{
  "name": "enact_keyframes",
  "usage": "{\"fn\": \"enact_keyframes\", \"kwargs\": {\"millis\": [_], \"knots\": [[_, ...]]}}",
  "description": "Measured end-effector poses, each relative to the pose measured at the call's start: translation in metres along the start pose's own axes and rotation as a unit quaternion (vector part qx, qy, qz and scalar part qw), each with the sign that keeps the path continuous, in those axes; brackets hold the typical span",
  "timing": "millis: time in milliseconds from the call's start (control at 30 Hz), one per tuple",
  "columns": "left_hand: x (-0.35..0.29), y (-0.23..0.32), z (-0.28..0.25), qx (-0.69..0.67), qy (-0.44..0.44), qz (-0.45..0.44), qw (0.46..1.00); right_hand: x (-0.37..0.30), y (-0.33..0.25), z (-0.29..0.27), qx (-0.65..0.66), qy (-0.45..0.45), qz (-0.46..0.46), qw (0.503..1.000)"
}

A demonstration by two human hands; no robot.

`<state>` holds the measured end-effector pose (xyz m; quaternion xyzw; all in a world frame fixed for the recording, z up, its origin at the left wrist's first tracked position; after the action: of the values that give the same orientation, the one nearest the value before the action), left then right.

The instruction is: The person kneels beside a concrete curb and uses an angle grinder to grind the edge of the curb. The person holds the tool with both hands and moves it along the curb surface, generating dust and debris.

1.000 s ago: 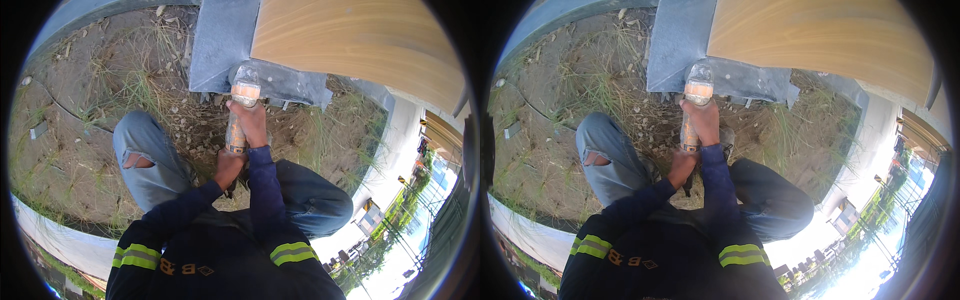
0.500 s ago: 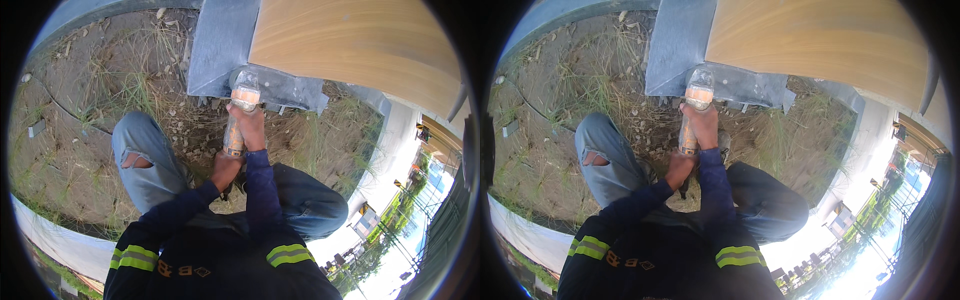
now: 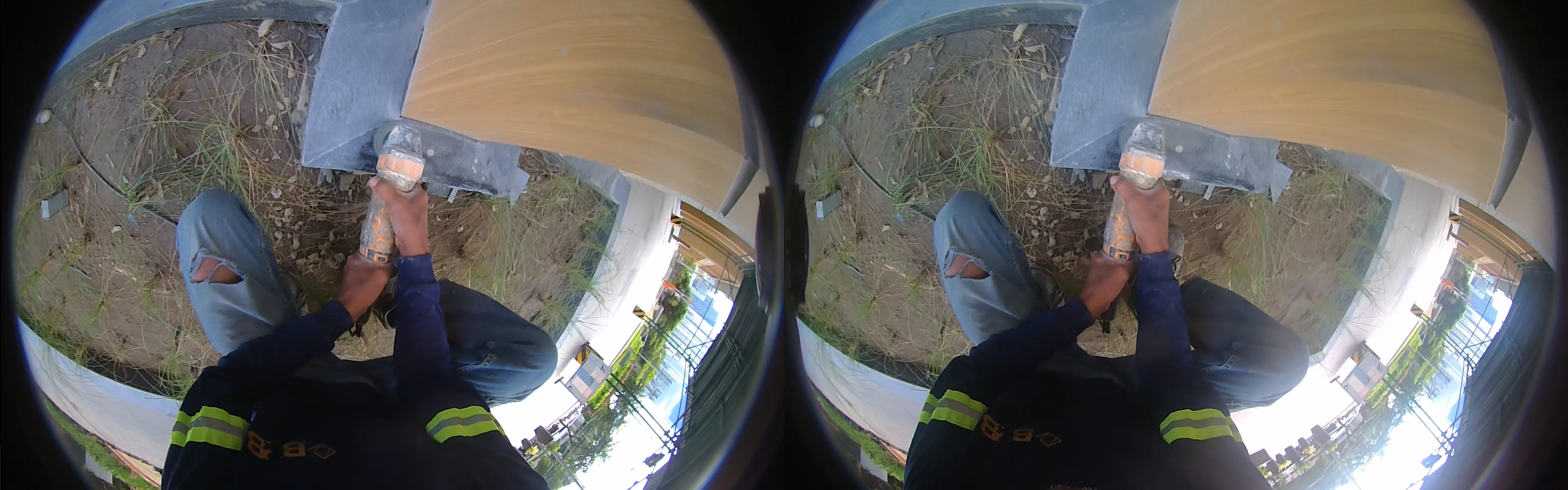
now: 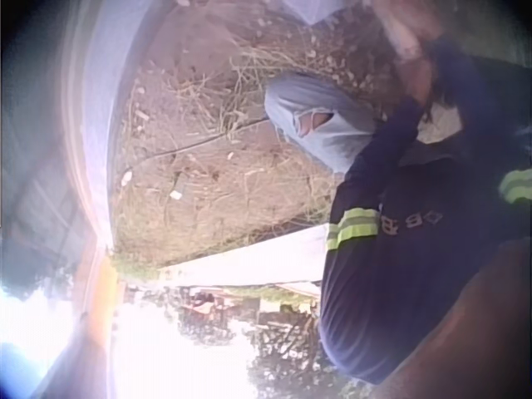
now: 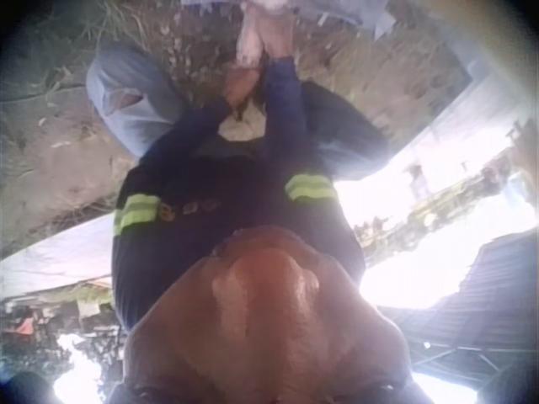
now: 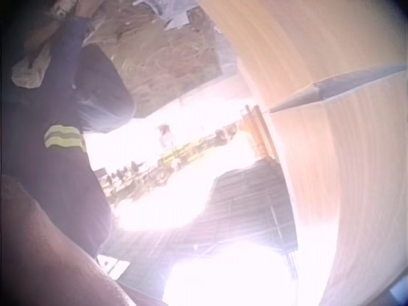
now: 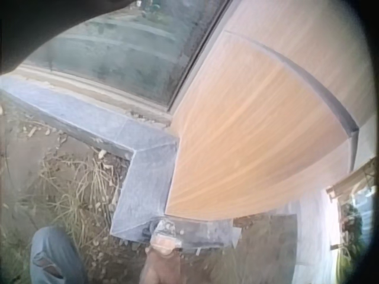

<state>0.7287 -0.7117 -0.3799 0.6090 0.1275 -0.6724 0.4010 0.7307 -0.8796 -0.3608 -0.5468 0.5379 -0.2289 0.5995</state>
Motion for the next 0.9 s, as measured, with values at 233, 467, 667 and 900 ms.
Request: {"fn": "enact_keyframes", "kwargs": {"millis": [233,467,667,900], "knots": [[-0.004,0.006,0.009,-0.015,-0.022,0.018,0.999,-0.006,-0.012,-0.007,0.001,0.007,0.025,1.0],[-0.004,0.006,0.006,-0.028,-0.019,0.016,0.999,0.0,-0.01,-0.002,-0.01,-0.011,-0.005,1.0],[-0.004,0.016,0.01,0.026,-0.025,0.045,0.998,0.002,-0.01,-0.008,0.007,0.006,0.003,1.0],[-0.01,0.017,0.01,0.002,-0.039,0.041,0.998,0.002,-0.014,-0.005,0.003,-0.007,0.016,1.0]]}}
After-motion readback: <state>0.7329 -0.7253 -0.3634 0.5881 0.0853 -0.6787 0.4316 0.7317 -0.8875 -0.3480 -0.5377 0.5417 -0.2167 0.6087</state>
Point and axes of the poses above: each hand's wrist, its own x-axis towards the middle knuckle, its own z-axis out of the palm, y = z × x, the point moved 7 cm from there along x, towards the middle knuckle, and after that the axes turned 11 degrees about -z, right-handed, at the moved point
